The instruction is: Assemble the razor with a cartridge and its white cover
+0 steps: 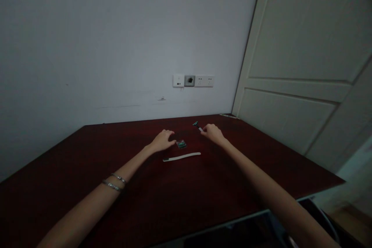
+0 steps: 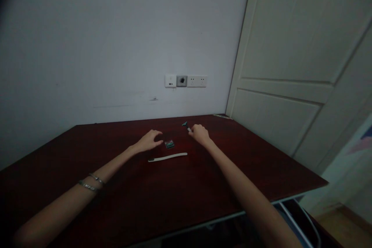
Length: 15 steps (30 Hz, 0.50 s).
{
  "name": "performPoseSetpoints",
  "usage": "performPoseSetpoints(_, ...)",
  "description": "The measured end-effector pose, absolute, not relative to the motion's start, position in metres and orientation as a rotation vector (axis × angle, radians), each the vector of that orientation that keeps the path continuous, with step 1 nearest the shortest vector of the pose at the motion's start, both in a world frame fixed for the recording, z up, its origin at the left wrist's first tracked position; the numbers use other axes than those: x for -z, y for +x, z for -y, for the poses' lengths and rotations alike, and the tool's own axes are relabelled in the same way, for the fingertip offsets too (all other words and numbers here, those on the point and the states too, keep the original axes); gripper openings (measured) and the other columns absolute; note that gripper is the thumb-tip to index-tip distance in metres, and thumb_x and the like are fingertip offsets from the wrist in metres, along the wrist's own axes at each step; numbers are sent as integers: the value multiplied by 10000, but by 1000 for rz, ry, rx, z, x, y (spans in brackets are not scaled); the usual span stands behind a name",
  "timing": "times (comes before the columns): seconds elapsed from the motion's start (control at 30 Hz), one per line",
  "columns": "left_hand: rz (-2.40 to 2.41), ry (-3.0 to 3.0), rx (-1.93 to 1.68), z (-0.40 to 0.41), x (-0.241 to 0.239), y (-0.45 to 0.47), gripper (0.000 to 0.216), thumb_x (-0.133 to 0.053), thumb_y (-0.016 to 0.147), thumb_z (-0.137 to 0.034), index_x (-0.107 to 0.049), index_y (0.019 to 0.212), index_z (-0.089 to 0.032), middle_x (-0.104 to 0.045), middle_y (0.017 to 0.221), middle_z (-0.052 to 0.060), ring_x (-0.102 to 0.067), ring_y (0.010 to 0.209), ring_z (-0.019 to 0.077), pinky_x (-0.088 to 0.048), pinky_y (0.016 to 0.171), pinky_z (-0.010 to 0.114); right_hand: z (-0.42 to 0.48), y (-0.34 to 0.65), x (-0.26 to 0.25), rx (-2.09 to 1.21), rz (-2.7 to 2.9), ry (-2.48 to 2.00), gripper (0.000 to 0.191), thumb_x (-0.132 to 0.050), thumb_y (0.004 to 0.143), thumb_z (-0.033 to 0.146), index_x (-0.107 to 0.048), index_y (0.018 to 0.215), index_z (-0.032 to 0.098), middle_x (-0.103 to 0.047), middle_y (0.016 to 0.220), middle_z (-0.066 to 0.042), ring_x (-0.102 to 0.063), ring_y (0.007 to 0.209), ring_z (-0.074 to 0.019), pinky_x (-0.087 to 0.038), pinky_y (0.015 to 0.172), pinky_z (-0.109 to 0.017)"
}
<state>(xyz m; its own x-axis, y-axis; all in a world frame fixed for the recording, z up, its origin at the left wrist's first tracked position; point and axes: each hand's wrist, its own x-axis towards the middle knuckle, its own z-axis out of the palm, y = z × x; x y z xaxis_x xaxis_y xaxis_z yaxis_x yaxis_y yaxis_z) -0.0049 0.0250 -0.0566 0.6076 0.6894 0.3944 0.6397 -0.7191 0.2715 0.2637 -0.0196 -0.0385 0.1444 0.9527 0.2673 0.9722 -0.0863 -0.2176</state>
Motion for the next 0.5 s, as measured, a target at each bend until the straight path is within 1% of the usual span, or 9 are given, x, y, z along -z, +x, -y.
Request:
performPoseSetpoints(0.1,-1086,2649,-534,-22,61,3,513,-604,689,-421,-550,1112,-134,-601,1095,127,-549,996,243,-416,848,319,26,318,42,64,1727,-2210,275,-559,750,353,-705,916,190,-673,912,-141,-634,838,-256,-449,663,-292)
performPoseSetpoints(0.2,-1035,2598,-411,-24,60,6,578,-647,642,-413,-526,1139,-144,-604,1103,123,-561,998,241,-418,833,300,32,360,51,47,1611,-2305,285,-565,738,334,-700,936,179,-668,933,-151,-631,849,-273,-453,665,-315)
performPoseSetpoints(0.37,-1027,2562,-374,-26,60,10,562,-641,647,-377,-524,1141,-136,-615,1092,129,-589,964,238,-435,798,293,37,401,65,-4,1522,-2382,302,-558,741,342,-703,933,159,-667,931,-155,-628,857,-273,-455,682,-322)
performPoseSetpoints(0.5,-1037,2528,-422,-27,64,11,559,-660,619,-334,-538,1125,-133,-618,1090,123,-591,965,239,-437,804,294,36,409,72,-44,1532,-2392,285,-561,739,334,-707,927,176,-670,944,-136,-626,874,-263,-456,691,-311)
